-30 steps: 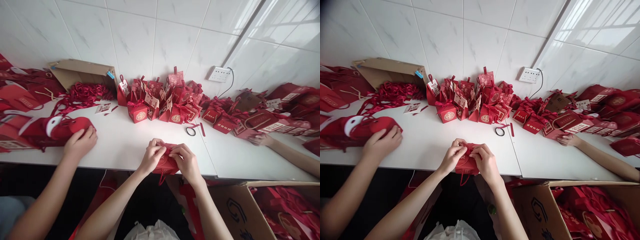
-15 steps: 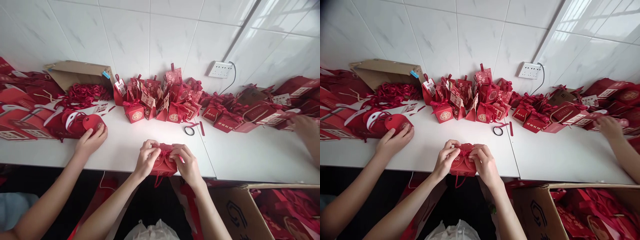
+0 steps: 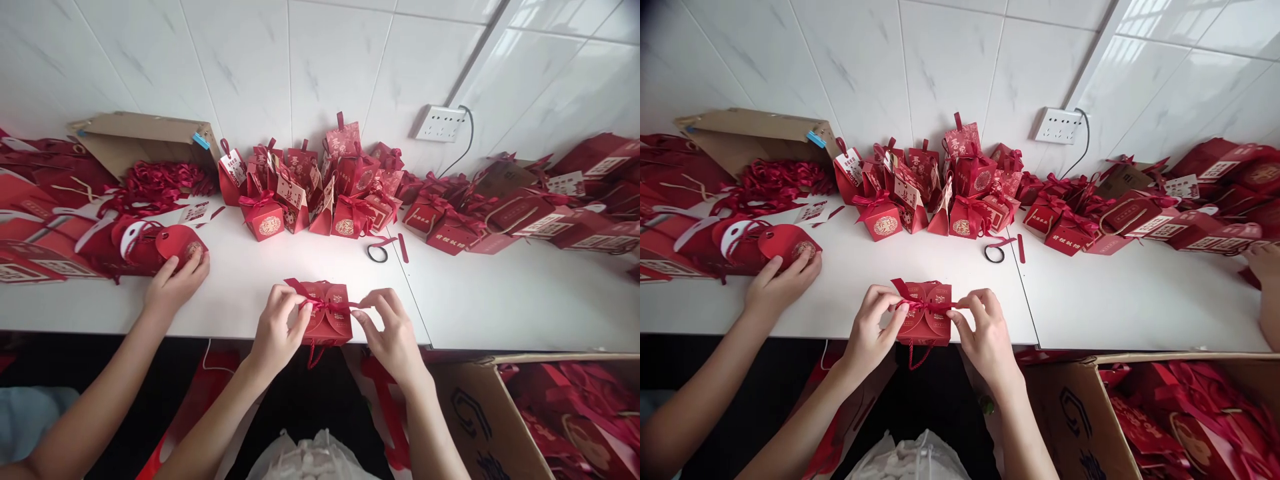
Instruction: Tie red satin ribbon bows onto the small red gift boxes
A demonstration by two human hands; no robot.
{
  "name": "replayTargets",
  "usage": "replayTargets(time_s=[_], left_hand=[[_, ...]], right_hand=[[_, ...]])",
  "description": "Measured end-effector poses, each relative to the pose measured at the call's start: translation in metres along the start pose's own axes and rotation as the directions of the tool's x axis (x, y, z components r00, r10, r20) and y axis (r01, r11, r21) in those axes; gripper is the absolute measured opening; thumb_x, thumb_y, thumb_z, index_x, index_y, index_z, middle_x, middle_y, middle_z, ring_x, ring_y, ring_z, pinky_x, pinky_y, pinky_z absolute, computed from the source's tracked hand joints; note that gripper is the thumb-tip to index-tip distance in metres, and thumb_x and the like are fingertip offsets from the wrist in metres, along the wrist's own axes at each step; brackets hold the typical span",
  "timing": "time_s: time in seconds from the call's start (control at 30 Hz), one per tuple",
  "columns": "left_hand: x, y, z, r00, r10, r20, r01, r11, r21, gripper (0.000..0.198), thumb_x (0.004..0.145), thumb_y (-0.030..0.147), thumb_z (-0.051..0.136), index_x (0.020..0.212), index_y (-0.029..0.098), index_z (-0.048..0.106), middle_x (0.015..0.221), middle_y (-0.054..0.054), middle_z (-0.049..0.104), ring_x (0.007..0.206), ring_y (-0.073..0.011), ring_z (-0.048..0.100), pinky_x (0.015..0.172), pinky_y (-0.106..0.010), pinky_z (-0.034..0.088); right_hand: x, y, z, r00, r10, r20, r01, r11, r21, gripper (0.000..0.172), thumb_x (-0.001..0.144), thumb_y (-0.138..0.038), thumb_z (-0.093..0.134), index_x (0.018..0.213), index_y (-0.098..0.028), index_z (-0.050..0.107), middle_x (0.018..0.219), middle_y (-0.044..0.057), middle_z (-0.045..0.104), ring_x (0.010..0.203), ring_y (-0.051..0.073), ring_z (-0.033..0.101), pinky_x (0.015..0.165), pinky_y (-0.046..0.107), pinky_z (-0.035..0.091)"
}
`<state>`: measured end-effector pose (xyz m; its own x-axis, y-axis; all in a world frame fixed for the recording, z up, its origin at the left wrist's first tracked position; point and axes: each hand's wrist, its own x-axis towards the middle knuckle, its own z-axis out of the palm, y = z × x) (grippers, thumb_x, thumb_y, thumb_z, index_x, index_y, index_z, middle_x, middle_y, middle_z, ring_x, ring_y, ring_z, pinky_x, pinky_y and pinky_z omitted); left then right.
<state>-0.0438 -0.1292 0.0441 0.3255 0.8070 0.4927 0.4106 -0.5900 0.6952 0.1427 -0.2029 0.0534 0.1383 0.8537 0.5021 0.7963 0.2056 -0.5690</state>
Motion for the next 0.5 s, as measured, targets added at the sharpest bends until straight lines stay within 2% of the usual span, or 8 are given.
replayTargets(time_s=[0.1, 0.23, 0.4, 0.5], left_hand=[[-0.001, 0.002, -0.001, 0.995, -0.069, 0.078, 0.073, 0.995, -0.061, 0.017, 0.088, 0.028, 0.043, 0.074, 0.022, 0.049, 0.078, -0.003, 0.053, 0.068, -0.0139, 0.050, 0.064, -0.027, 0.044], [-0.004, -0.001, -0.002, 0.978, -0.148, 0.148, 0.164, 0.981, -0.105, 0.016, 0.087, 0.028, 0.041, 0.073, 0.022, 0.047, 0.099, -0.005, 0.063, 0.071, -0.0143, 0.053, 0.064, -0.028, 0.044], [-0.004, -0.002, -0.003, 0.960, -0.154, 0.235, 0.197, 0.966, -0.170, 0.018, 0.084, 0.026, 0.044, 0.067, 0.021, 0.045, 0.113, -0.004, 0.062, 0.061, -0.0116, 0.049, 0.059, -0.028, 0.042], [-0.002, -0.001, -0.003, 0.962, -0.141, 0.234, 0.192, 0.958, -0.212, 0.018, 0.082, 0.024, 0.045, 0.064, 0.020, 0.044, 0.111, -0.004, 0.059, 0.058, -0.0103, 0.046, 0.056, -0.028, 0.041]], right_hand=[[-0.003, -0.004, 0.000, 0.995, 0.077, 0.064, -0.078, 0.997, 0.007, 0.025, 0.093, -0.038, 0.046, 0.078, -0.021, 0.057, 0.075, 0.005, 0.053, 0.066, 0.017, 0.053, 0.058, 0.030, 0.046], [-0.005, -0.009, 0.008, 0.983, 0.176, 0.059, -0.179, 0.983, 0.048, 0.032, 0.089, -0.048, 0.049, 0.072, -0.022, 0.056, 0.065, 0.002, 0.052, 0.057, 0.015, 0.050, 0.052, 0.027, 0.042], [0.000, -0.017, 0.018, 0.942, 0.316, 0.114, -0.331, 0.932, 0.149, 0.038, 0.086, -0.052, 0.049, 0.064, -0.022, 0.047, 0.057, -0.001, 0.047, 0.050, 0.013, 0.041, 0.049, 0.026, 0.036], [0.002, -0.017, 0.023, 0.899, 0.398, 0.183, -0.432, 0.874, 0.222, 0.041, 0.086, -0.054, 0.047, 0.061, -0.021, 0.040, 0.051, -0.004, 0.038, 0.048, 0.011, 0.034, 0.047, 0.024, 0.031]])
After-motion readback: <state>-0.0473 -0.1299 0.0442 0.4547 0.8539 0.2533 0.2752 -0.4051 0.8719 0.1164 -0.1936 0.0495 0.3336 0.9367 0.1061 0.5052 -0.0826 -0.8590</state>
